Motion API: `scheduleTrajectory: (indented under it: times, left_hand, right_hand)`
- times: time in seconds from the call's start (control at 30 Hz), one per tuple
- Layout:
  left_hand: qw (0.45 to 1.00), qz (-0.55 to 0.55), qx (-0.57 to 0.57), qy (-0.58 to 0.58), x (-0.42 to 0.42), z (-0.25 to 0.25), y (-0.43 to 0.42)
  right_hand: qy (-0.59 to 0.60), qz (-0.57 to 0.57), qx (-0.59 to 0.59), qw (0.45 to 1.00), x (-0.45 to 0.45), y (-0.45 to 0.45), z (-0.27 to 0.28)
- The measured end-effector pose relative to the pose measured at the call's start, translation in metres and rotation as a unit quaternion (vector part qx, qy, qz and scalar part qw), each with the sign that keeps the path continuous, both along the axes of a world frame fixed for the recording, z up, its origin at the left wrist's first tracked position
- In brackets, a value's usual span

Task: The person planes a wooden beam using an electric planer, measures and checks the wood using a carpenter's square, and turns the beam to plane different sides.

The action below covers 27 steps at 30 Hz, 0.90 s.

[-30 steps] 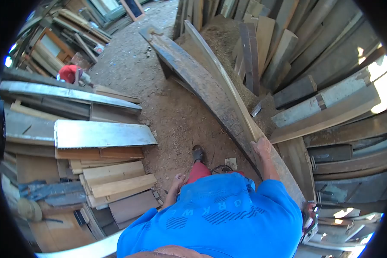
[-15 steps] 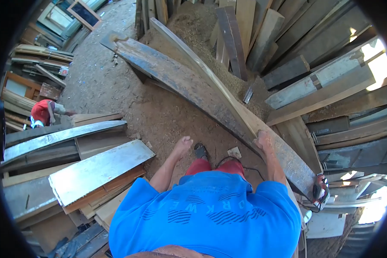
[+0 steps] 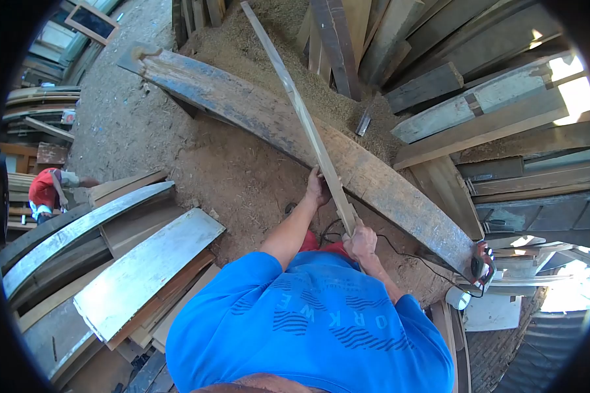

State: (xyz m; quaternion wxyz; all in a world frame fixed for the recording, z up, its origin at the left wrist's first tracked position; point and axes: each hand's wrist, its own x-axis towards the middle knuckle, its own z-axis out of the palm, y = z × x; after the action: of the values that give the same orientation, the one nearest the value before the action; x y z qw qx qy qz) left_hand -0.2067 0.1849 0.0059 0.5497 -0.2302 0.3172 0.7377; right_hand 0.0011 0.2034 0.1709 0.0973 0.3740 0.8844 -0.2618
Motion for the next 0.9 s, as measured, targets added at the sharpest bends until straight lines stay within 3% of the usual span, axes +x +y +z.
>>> scheduleTrajectory:
  times: [0.03,0.13,0.23,0.27,0.33,0.43,0.53,0.63,0.67,0.77,0.83,0.9]
  left_hand:
    - [0.999,0.046,0.025,-0.014,-0.002,0.000,0.004]
    - [0.997,0.068,-0.029,0.018,0.008,0.001,0.016]
    - [0.996,0.089,-0.029,-0.003,0.022,0.008,0.001]
    - [0.997,0.077,0.023,0.013,0.027,0.006,-0.006]
    - [0.997,0.077,-0.007,0.019,0.035,0.023,-0.015]
    - [0.996,0.080,0.020,0.039,0.041,0.027,-0.031]
    - [0.993,0.069,0.076,0.052,0.042,0.033,-0.043]
    - [0.988,0.061,0.063,0.130,0.047,0.061,-0.042]
    - [0.983,0.058,0.047,0.168,0.049,0.071,-0.041]
    - [0.991,0.056,0.076,0.091,0.046,0.086,-0.046]
    - [0.973,0.080,0.071,0.205,0.036,0.123,-0.056]
    - [0.939,0.161,0.045,0.300,-0.004,0.202,-0.062]
  right_hand:
    - [0.004,-0.005,-0.008,1.000,0.000,0.000,0.001]
    - [0.012,-0.026,-0.023,0.999,0.009,-0.007,0.001]
    - [0.024,-0.046,-0.014,0.999,0.028,-0.030,0.004]
    - [0.036,-0.051,-0.013,0.998,0.035,-0.037,0.006]
    - [0.043,-0.074,-0.032,0.996,0.033,-0.045,0.021]
    - [0.191,-0.083,-0.072,0.976,0.050,-0.044,0.014]
    - [0.237,-0.207,-0.286,0.905,0.065,-0.004,-0.017]
    - [0.187,-0.026,-0.198,0.962,0.050,0.032,-0.062]
    - [0.026,-0.174,-0.427,0.887,0.040,0.040,-0.057]
    - [0.019,-0.219,-0.564,0.796,0.006,0.047,-0.045]
    - [0.035,-0.191,-0.574,0.796,0.008,0.049,-0.054]
    - [0.063,-0.169,-0.559,0.809,0.010,0.051,-0.068]
